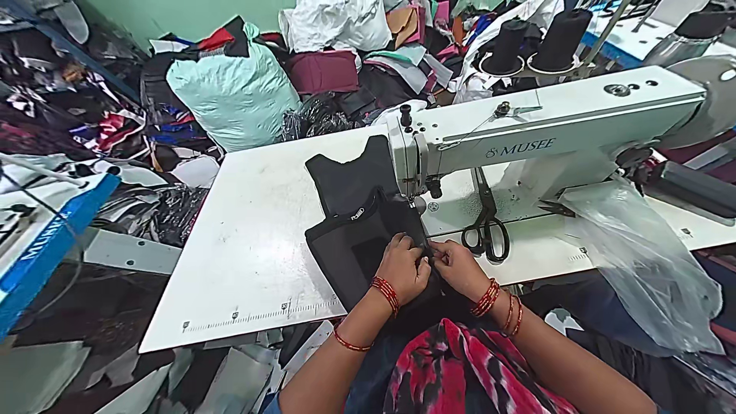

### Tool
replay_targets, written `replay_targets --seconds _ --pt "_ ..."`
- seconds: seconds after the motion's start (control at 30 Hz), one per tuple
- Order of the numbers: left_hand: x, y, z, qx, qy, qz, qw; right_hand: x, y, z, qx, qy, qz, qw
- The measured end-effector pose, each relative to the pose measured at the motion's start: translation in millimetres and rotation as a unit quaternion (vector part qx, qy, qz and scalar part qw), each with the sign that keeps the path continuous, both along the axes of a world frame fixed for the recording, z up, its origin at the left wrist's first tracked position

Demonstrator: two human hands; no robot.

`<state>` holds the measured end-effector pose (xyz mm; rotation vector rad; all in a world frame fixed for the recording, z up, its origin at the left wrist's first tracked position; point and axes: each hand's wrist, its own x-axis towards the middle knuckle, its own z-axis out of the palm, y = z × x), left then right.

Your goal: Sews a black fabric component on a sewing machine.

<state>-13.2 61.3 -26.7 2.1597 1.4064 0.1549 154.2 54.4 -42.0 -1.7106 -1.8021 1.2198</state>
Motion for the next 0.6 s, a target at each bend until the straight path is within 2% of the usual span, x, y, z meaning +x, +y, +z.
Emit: replay_targets --seconds 0.17,0.37,0.6 --pt "-2.0 0.5 -1.7 0.011 0.019 -0.029 0.999 -5.3 -2.4 13.9 -0.001 -0.081 0.050 0.995" --pt "-5.8 -0.1 -10.5 0.034 -0.013 -0.034 0.999 -2.2 -8.7 1.8 0.024 -0.020 -0.013 0.999" --pt "-6.2 1.8 -12.4 0.042 -0.013 -0.051 0.998 -2.5 -10.4 3.8 0.018 -0.016 -0.014 1.000"
